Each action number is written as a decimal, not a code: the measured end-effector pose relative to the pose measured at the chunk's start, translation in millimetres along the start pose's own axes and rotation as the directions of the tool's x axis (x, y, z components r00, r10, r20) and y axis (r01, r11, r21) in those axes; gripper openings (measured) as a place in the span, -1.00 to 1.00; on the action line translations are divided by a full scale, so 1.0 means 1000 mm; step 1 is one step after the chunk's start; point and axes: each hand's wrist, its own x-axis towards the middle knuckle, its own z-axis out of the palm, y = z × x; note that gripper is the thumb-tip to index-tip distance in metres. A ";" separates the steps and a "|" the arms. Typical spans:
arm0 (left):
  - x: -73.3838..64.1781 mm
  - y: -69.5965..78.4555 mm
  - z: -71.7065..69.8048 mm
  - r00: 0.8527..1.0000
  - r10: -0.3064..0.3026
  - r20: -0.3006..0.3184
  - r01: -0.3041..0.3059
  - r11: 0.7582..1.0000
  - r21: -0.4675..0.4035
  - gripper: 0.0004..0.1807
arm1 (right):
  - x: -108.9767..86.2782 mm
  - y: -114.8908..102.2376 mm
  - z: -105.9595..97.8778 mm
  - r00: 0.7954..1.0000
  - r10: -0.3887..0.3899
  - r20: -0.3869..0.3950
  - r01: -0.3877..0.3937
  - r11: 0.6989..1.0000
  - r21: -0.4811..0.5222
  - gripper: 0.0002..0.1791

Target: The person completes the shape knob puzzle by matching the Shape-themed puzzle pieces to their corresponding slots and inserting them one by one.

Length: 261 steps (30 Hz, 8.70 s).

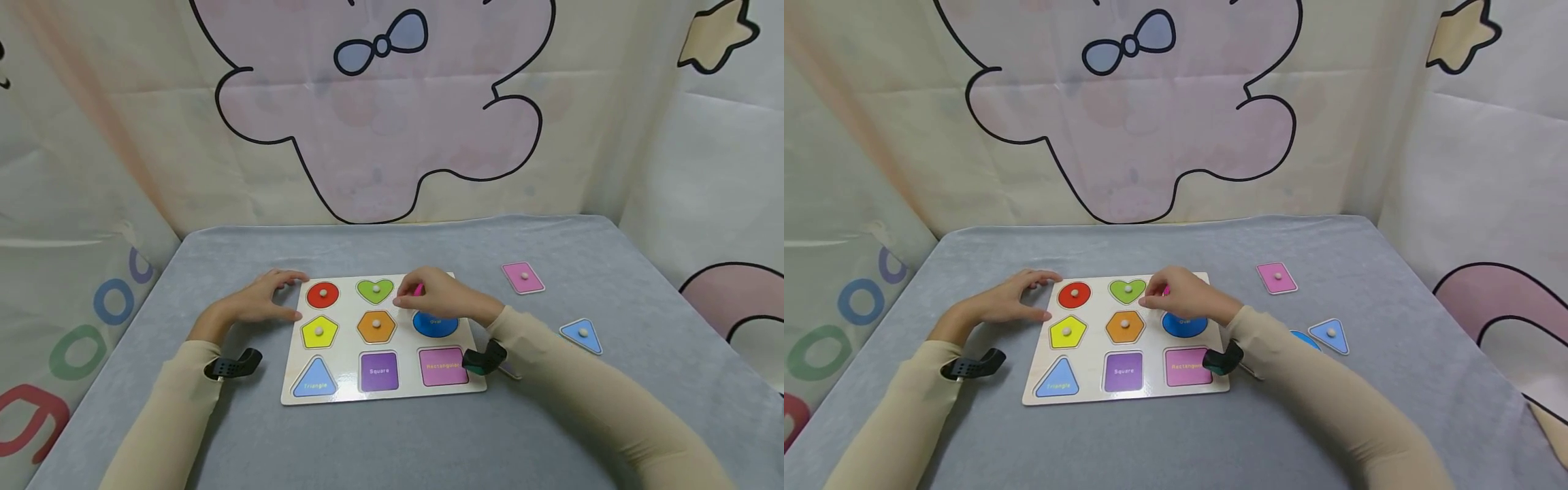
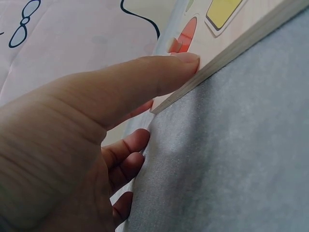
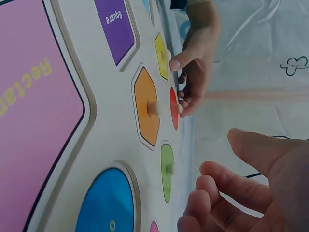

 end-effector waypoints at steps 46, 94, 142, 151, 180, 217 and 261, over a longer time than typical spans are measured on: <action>-0.002 0.003 -0.002 1.000 -0.012 0.008 0.012 1.000 0.006 -0.16 | -0.131 0.084 -0.059 0.991 0.021 -0.130 -0.017 0.999 0.035 -0.85; -0.001 0.001 0.000 1.000 0.015 -0.009 -0.015 1.000 -0.014 -0.17 | -0.205 0.141 -0.049 0.970 0.054 -0.238 -0.051 0.999 0.019 -0.90; 0.000 0.000 0.000 1.000 0.001 0.008 0.000 1.000 -0.013 -0.17 | -0.106 0.087 -0.060 0.987 0.042 -0.152 -0.030 0.996 0.081 -0.85; -0.001 0.001 -0.001 1.000 -0.012 0.009 0.012 1.000 -0.005 -0.17 | -0.085 0.072 -0.056 0.991 0.012 -0.130 0.000 0.995 0.097 -0.80; -0.001 -0.001 0.000 1.000 -0.009 -0.001 0.009 1.000 -0.010 -0.18 | -0.044 0.053 -0.033 0.996 -0.033 -0.081 0.040 0.995 0.096 -0.81; -0.001 0.000 0.000 1.000 -0.006 0.000 0.006 1.000 0.000 -0.17 | -0.042 0.052 -0.015 0.998 -0.056 -0.041 0.059 0.995 0.075 -0.86; -0.002 0.002 0.000 1.000 0.004 -0.007 -0.004 1.000 -0.005 -0.15 | -0.043 0.050 -0.004 0.999 -0.035 0.017 0.034 0.999 0.043 -0.91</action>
